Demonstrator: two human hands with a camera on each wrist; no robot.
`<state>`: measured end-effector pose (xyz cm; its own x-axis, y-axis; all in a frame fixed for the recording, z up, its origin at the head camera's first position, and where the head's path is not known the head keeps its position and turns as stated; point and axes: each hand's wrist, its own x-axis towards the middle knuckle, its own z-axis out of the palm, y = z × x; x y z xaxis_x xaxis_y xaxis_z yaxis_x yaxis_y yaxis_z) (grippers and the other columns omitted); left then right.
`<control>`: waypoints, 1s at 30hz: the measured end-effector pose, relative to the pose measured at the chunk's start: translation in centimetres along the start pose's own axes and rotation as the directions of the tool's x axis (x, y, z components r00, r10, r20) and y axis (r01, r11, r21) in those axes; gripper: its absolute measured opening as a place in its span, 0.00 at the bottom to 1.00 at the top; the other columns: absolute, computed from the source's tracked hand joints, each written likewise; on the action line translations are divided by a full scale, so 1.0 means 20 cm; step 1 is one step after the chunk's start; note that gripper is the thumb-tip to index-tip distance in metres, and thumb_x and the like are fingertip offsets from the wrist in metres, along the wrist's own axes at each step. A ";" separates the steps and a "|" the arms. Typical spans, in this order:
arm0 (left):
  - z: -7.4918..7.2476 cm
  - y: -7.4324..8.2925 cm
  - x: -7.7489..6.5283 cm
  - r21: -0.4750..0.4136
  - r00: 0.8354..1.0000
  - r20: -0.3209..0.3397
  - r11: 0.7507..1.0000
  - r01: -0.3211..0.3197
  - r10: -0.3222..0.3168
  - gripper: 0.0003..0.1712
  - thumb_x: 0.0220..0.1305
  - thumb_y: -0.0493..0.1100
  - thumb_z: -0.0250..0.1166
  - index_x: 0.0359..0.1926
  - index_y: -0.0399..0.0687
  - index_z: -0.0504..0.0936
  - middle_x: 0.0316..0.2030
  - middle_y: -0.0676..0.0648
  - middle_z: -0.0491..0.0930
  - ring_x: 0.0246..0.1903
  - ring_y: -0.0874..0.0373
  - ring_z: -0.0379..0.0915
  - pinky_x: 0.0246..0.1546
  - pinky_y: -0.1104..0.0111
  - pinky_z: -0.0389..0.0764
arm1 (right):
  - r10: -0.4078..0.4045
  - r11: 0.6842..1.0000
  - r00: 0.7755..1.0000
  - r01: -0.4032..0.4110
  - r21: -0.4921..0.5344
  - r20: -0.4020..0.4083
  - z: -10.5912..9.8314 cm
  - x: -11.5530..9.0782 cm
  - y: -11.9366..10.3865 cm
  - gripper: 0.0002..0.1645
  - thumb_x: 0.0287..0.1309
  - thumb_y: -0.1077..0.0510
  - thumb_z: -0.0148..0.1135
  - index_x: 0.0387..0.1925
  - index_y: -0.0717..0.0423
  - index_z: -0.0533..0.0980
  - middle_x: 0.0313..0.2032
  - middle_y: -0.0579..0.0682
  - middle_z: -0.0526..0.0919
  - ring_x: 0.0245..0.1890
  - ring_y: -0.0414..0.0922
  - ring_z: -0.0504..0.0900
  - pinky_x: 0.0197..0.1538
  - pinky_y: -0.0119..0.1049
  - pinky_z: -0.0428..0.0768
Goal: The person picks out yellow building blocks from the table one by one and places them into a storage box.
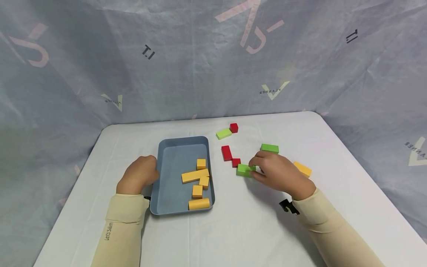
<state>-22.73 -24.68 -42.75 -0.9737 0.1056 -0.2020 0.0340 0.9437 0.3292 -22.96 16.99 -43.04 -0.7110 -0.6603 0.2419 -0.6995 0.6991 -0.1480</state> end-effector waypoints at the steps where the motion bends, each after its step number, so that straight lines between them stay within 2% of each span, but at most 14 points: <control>1: 0.00 0.00 0.00 0.002 1.000 -0.001 1.000 -0.001 0.001 0.09 0.48 0.27 0.54 0.18 0.42 0.74 0.15 0.45 0.70 0.15 0.54 0.63 0.14 0.64 0.66 | 0.009 1.000 1.000 -0.009 0.000 -0.001 0.00 -0.01 0.01 0.09 0.51 0.53 0.66 0.36 0.46 0.81 0.35 0.41 0.77 0.29 0.33 0.69 0.29 0.34 0.76; 10: 0.00 0.00 0.00 0.012 1.000 0.001 1.000 -0.002 0.002 0.09 0.48 0.28 0.55 0.18 0.42 0.74 0.15 0.45 0.70 0.15 0.53 0.63 0.14 0.63 0.66 | 0.038 0.999 0.999 -0.039 -0.022 -0.007 -0.01 -0.06 0.06 0.09 0.50 0.55 0.63 0.36 0.46 0.80 0.32 0.37 0.72 0.25 0.32 0.67 0.27 0.33 0.74; 17: 0.00 0.00 0.00 0.016 1.000 -0.008 1.000 -0.007 0.007 0.10 0.48 0.28 0.54 0.16 0.44 0.72 0.14 0.46 0.69 0.15 0.54 0.62 0.14 0.63 0.65 | 0.055 0.998 0.998 -0.056 -0.031 -0.023 -0.03 -0.08 0.08 0.07 0.50 0.55 0.63 0.34 0.48 0.80 0.31 0.42 0.77 0.28 0.34 0.69 0.31 0.35 0.76; 26: -0.01 0.00 0.00 0.011 1.000 -0.006 1.000 -0.004 0.004 0.10 0.48 0.28 0.55 0.16 0.44 0.72 0.14 0.46 0.69 0.15 0.54 0.62 0.13 0.64 0.65 | 0.112 0.994 0.994 -0.112 -0.006 -0.018 -0.06 -0.13 0.12 0.06 0.50 0.53 0.67 0.33 0.44 0.81 0.33 0.40 0.79 0.30 0.38 0.72 0.32 0.37 0.76; 30: 0.00 0.00 0.00 0.014 1.000 -0.008 1.000 -0.005 0.005 0.10 0.48 0.28 0.54 0.16 0.43 0.72 0.14 0.46 0.69 0.15 0.54 0.62 0.14 0.64 0.65 | 0.128 0.992 0.992 -0.128 -0.015 -0.009 -0.06 -0.14 0.13 0.09 0.50 0.53 0.68 0.35 0.47 0.81 0.34 0.42 0.79 0.29 0.38 0.73 0.33 0.38 0.78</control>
<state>-22.76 -24.71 -42.72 -0.9752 0.1081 -0.1931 0.0422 0.9474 0.3173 -22.70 20.92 -42.90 -0.7942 -0.5627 0.2292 -0.6014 0.7820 -0.1637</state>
